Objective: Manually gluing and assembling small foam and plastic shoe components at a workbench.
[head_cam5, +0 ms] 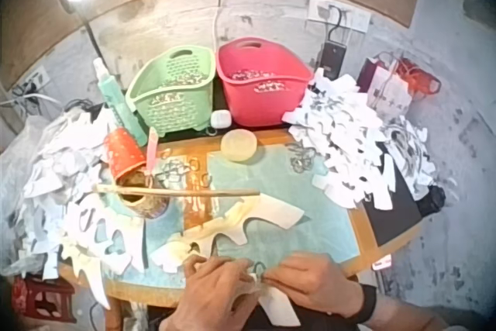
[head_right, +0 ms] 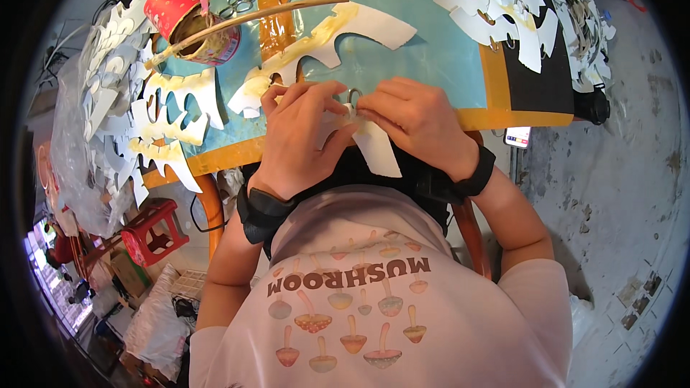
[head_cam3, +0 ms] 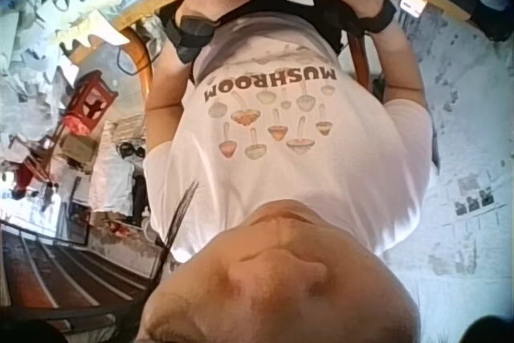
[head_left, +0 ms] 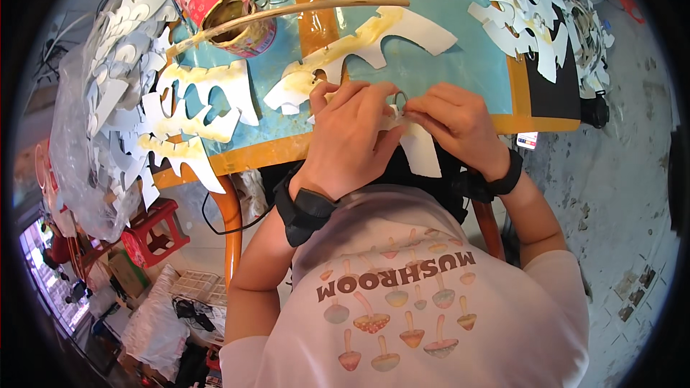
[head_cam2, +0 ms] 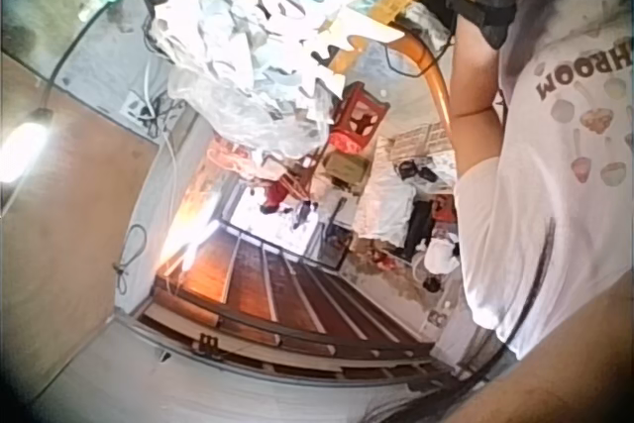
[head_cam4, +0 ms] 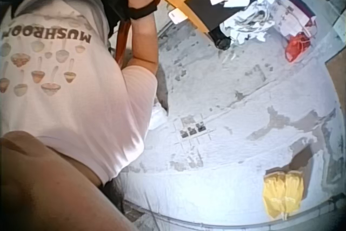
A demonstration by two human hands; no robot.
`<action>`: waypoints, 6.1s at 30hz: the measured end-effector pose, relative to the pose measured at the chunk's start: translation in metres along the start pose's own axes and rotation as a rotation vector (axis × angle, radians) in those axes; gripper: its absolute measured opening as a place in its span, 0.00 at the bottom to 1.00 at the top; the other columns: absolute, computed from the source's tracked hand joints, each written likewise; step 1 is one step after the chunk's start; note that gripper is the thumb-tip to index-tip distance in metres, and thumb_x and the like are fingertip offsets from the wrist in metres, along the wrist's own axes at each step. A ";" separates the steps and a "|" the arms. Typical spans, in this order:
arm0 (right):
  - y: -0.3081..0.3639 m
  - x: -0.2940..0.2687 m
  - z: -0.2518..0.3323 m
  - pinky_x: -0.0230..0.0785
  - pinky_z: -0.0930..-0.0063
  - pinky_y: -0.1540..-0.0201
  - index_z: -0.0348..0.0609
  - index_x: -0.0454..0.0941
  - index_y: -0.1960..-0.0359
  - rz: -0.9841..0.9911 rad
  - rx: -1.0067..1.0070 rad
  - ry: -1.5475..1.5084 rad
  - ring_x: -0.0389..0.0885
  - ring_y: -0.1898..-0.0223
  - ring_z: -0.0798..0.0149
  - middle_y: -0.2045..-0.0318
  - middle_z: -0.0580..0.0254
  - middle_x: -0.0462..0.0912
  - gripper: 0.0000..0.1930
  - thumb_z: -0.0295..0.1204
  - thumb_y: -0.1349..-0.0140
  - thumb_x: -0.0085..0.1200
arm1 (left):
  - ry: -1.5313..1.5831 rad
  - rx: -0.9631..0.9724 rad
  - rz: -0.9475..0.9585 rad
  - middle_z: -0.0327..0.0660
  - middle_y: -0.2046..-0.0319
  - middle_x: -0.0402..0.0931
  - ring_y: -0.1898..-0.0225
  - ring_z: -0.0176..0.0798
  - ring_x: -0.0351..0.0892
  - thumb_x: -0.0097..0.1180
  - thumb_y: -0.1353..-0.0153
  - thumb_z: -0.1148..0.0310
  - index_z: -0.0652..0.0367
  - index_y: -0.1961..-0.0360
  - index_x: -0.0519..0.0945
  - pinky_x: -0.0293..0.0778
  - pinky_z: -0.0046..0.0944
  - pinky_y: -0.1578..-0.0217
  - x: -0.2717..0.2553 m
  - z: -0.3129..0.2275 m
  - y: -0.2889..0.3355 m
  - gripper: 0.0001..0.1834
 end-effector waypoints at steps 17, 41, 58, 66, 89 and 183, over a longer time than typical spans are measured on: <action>0.004 -0.003 0.001 0.73 0.64 0.68 0.41 0.83 0.62 -0.008 -0.029 -0.036 0.80 0.70 0.53 0.70 0.57 0.80 0.06 0.24 0.41 0.64 | -0.096 0.090 0.038 0.35 0.66 0.75 0.55 0.42 0.76 0.69 0.49 0.71 0.53 0.60 0.79 0.60 0.50 0.49 0.007 0.003 0.002 0.15; 0.016 -0.002 0.012 0.73 0.71 0.71 0.40 0.84 0.55 0.076 -0.316 0.252 0.78 0.71 0.64 0.60 0.66 0.85 0.15 0.23 0.47 0.60 | -0.539 0.422 0.163 0.33 0.60 0.79 0.45 0.36 0.78 0.63 0.47 0.71 0.51 0.64 0.79 0.58 0.51 0.38 0.018 -0.018 0.026 0.09; 0.023 -0.015 0.000 0.72 0.54 0.42 0.42 0.75 0.44 0.124 -0.040 -0.135 0.80 0.49 0.49 0.48 0.60 0.83 0.21 0.21 0.40 0.59 | -0.479 0.200 0.211 0.32 0.49 0.79 0.38 0.40 0.73 0.60 0.47 0.75 0.49 0.56 0.82 0.51 0.58 0.33 0.017 -0.010 0.035 0.17; 0.031 0.000 0.013 0.55 0.39 0.28 0.39 0.70 0.40 0.079 -0.173 0.158 0.80 0.47 0.53 0.49 0.59 0.83 0.25 0.23 0.40 0.60 | -0.487 0.151 0.224 0.33 0.44 0.78 0.35 0.39 0.72 0.59 0.49 0.77 0.47 0.52 0.81 0.48 0.60 0.32 0.014 -0.008 0.040 0.21; -0.007 0.017 0.027 0.48 0.39 0.25 0.38 0.62 0.28 0.267 -0.137 -0.137 0.77 0.40 0.50 0.46 0.52 0.81 0.32 0.28 0.34 0.55 | -0.363 0.127 0.173 0.44 0.39 0.72 0.32 0.48 0.66 0.60 0.43 0.70 0.41 0.55 0.80 0.46 0.61 0.30 0.024 -0.004 0.050 0.14; 0.003 0.078 0.060 0.77 0.75 0.58 0.39 0.77 0.61 0.190 0.513 -1.730 0.79 0.58 0.69 0.50 0.61 0.78 0.07 0.29 0.34 0.53 | 1.127 -0.426 -0.415 0.39 0.72 0.81 0.74 0.27 0.75 0.59 0.30 0.74 0.72 0.64 0.83 0.70 0.28 0.72 -0.010 0.003 0.101 0.09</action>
Point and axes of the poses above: each hand's wrist, its own y-axis away from the middle knuckle, its own x-axis out of the palm, z = x × y, the point moved 7 cm from there along -y, towards the middle knuckle
